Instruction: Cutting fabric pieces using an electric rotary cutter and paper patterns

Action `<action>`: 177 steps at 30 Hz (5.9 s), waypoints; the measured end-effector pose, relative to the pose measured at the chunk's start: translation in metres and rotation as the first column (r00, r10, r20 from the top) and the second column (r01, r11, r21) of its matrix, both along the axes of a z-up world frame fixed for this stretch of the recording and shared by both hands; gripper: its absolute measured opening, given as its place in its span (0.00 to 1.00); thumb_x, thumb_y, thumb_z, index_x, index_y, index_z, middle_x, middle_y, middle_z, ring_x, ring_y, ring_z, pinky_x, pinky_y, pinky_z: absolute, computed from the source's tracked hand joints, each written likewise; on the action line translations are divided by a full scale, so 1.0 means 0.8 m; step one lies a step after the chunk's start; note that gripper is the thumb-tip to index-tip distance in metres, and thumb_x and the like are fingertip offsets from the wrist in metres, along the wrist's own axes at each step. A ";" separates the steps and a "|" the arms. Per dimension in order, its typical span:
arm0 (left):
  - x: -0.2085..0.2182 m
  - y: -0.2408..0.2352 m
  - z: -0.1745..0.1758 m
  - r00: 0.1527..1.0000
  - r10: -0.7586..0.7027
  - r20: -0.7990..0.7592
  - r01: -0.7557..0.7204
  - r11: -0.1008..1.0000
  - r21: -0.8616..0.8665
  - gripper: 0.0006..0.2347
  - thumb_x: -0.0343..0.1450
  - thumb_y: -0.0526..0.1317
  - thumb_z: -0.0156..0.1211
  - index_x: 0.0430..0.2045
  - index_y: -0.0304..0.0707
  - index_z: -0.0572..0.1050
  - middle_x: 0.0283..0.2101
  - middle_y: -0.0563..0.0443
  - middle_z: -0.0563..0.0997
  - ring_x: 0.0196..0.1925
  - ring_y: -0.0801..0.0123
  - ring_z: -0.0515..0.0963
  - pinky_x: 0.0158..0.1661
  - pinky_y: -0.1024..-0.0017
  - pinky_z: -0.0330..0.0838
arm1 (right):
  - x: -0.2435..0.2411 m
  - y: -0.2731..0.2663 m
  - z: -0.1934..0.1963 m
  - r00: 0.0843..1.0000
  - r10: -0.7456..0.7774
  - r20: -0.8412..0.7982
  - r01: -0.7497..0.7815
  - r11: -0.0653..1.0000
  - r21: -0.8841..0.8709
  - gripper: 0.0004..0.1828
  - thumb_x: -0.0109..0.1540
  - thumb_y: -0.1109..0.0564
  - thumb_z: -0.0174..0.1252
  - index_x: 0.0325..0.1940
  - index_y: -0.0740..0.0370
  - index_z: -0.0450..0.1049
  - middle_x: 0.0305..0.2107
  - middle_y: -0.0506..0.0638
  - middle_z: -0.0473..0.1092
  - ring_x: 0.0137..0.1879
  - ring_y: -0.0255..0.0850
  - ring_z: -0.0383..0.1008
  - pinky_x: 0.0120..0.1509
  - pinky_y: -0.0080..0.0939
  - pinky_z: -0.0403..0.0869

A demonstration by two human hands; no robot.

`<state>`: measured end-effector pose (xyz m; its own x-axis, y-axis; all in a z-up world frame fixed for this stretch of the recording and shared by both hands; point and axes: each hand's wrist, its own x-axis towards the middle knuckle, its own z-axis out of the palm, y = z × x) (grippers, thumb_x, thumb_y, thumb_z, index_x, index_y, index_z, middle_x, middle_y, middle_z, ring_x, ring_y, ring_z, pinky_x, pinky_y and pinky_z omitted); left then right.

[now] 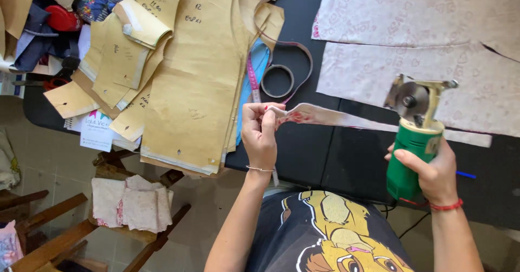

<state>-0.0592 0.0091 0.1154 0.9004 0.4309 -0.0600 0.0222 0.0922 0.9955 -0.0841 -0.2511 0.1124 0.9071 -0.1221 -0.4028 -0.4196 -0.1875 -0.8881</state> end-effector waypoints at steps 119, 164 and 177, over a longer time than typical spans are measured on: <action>0.238 -0.587 -0.174 0.575 -0.809 0.124 0.084 0.209 0.974 0.03 0.64 0.33 0.51 0.25 0.44 0.66 0.51 0.55 0.68 0.56 0.70 0.65 0.55 0.58 0.54 | 0.272 -0.496 -0.054 0.877 -0.147 -0.457 -0.098 0.877 -0.470 0.16 0.52 0.43 0.54 0.29 0.58 0.66 0.23 0.51 0.64 0.29 0.44 0.62 0.35 0.41 0.58; 0.244 -0.593 -0.194 0.398 -0.916 0.052 0.106 0.102 0.989 0.12 0.65 0.41 0.56 0.41 0.54 0.67 0.56 0.48 0.60 0.59 0.58 0.61 0.58 0.49 0.50 | 0.217 -0.578 -0.074 0.974 0.128 -0.185 -0.213 0.789 -0.577 0.35 0.39 0.60 0.60 0.50 0.66 0.63 0.38 0.58 0.66 0.41 0.49 0.65 0.44 0.47 0.63; 0.245 -0.605 -0.196 0.406 -0.906 -0.120 0.179 -0.050 0.983 0.21 0.64 0.47 0.47 0.50 0.41 0.65 0.59 0.51 0.56 0.61 0.71 0.58 0.58 0.62 0.51 | 0.275 -0.602 -0.047 0.867 0.195 -0.459 -0.478 0.590 -0.651 0.29 0.41 0.51 0.62 0.44 0.61 0.69 0.30 0.57 0.70 0.37 0.50 0.67 0.41 0.46 0.62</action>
<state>0.1367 -0.4748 -0.0412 0.4965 -0.8121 0.3064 -0.8666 -0.4433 0.2294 0.1359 -0.7324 0.0749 0.7862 -0.2105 -0.5809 -0.4022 -0.8881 -0.2224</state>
